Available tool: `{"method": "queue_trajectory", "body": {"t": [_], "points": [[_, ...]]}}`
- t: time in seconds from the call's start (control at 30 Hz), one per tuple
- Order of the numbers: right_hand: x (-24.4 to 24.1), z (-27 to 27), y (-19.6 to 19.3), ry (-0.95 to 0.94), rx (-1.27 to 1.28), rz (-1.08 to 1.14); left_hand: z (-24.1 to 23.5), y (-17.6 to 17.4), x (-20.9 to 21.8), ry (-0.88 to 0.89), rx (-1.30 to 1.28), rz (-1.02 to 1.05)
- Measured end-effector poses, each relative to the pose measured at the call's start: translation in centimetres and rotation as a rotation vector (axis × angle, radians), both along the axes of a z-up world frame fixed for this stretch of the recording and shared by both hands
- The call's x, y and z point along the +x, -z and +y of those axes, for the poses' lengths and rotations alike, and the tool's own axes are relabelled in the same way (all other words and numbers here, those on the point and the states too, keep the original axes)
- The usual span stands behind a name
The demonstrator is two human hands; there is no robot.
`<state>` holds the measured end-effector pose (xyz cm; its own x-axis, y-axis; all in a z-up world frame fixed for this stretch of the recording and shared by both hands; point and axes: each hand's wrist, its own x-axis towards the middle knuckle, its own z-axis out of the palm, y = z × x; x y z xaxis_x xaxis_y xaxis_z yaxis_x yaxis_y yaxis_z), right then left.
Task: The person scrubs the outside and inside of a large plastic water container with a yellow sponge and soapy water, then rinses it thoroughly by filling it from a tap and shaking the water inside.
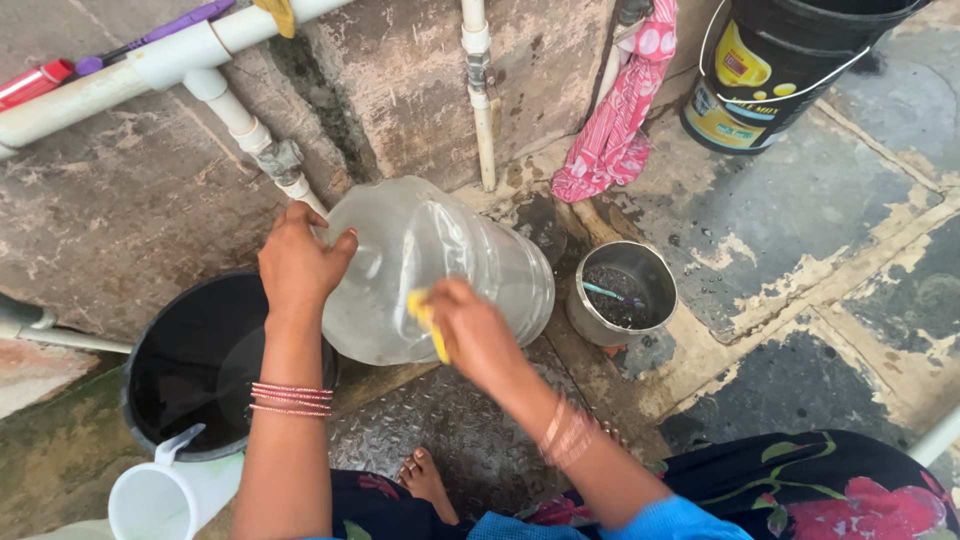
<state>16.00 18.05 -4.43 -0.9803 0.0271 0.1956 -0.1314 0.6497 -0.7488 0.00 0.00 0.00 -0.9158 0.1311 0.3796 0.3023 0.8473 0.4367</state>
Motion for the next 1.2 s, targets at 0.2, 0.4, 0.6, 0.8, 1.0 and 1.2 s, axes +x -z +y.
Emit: {"method": "queue_trajectory", "body": {"t": [0.2, 0.4, 0.6, 0.8, 1.0, 1.2], "points": [[-6.1, 1.4, -1.8, 0.216, 0.188, 0.426, 0.8, 0.0, 0.6, 0.020, 0.040, -0.041], [-1.2, -3.4, 1.7, -0.306, 0.389, 0.546, 0.7, 0.0, 0.3, -0.025, 0.026, 0.006], [-7.0, 0.3, -0.2, -0.157, 0.317, 0.469, 1.1, 0.0, 0.7, 0.043, 0.019, 0.017], [-11.5, 2.2, -3.3, 0.022, 0.481, 0.522, 2.4, -0.7, 1.2, 0.052, 0.049, 0.002], [-1.0, -1.7, 0.8, -0.264, 0.538, 0.611, 1.7, -0.3, 0.6, 0.029, 0.035, 0.008], [-4.3, 5.6, -1.6, -0.023, 0.471, 0.351, 1.3, -0.4, 0.6, 0.092, 0.045, -0.003]]}}
